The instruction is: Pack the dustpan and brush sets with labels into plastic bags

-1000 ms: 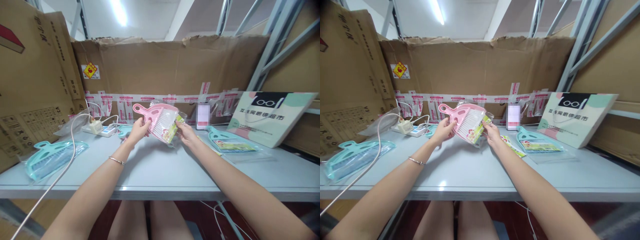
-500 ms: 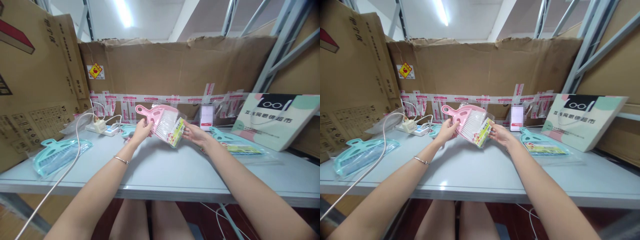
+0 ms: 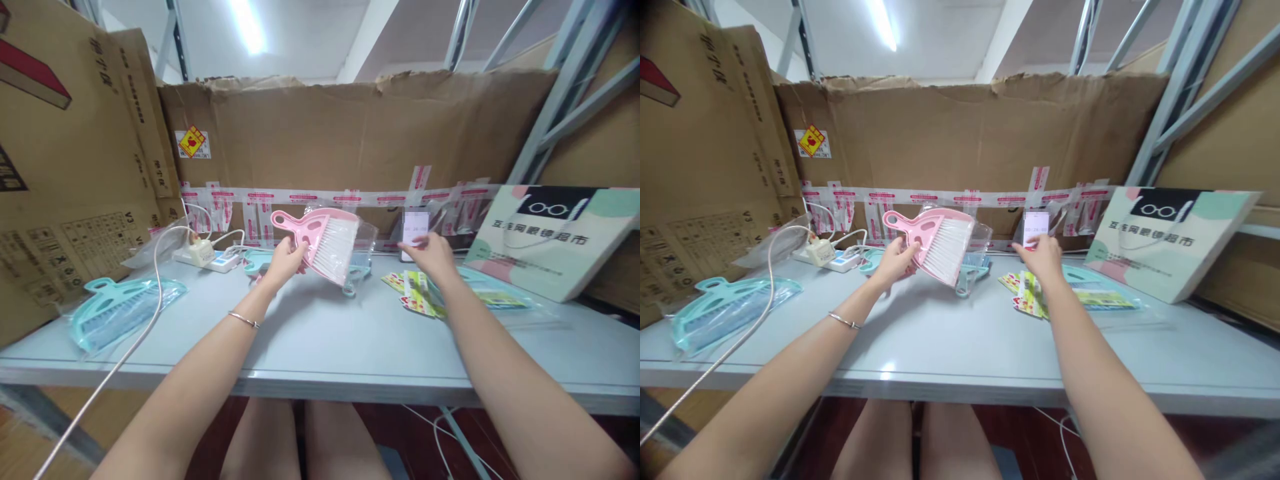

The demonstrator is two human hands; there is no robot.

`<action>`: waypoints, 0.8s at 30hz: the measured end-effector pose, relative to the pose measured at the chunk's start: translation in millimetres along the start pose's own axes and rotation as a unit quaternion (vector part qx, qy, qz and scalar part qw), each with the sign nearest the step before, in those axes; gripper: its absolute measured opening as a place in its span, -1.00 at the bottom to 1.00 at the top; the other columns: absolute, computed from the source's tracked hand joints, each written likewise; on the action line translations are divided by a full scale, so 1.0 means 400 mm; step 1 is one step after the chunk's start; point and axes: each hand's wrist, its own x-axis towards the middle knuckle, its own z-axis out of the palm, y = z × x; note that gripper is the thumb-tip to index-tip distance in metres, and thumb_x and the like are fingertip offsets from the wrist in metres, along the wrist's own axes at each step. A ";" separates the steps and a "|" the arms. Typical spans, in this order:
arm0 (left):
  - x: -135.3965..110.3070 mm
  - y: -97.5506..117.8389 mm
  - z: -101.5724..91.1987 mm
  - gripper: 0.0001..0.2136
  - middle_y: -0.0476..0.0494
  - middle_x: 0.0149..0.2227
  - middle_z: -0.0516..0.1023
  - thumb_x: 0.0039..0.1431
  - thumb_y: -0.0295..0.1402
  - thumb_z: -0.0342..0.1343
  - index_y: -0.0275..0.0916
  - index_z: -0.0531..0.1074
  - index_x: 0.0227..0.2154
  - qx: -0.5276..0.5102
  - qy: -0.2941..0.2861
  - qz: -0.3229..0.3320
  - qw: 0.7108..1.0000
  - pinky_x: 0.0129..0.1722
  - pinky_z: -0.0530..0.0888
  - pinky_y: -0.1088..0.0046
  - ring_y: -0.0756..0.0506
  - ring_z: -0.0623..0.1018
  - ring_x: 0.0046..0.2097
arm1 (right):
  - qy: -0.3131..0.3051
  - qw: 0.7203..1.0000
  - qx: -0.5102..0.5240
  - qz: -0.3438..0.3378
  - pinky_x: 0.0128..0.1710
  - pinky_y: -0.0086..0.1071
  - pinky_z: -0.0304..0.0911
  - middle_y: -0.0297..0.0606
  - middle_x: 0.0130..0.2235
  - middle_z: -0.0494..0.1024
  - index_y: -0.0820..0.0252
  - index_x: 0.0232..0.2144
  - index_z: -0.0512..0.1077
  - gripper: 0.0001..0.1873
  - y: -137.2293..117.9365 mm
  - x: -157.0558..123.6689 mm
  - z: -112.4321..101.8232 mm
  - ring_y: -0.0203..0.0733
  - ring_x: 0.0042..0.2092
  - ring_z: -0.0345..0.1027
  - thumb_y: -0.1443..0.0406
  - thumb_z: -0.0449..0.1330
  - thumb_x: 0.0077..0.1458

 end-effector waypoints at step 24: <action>0.063 -0.003 -0.106 -0.83 0.07 -0.69 0.31 0.10 -0.31 0.07 -0.32 0.47 -0.42 -0.047 0.051 0.133 0.989 -0.70 0.18 0.60 0.10 0.26 -0.68 | -0.313 0.792 0.510 0.120 -0.38 -0.48 0.42 -0.34 -0.35 0.58 0.17 -0.33 0.42 -0.75 -0.142 -0.142 0.108 -0.33 -0.39 0.47 0.42 0.32 -0.13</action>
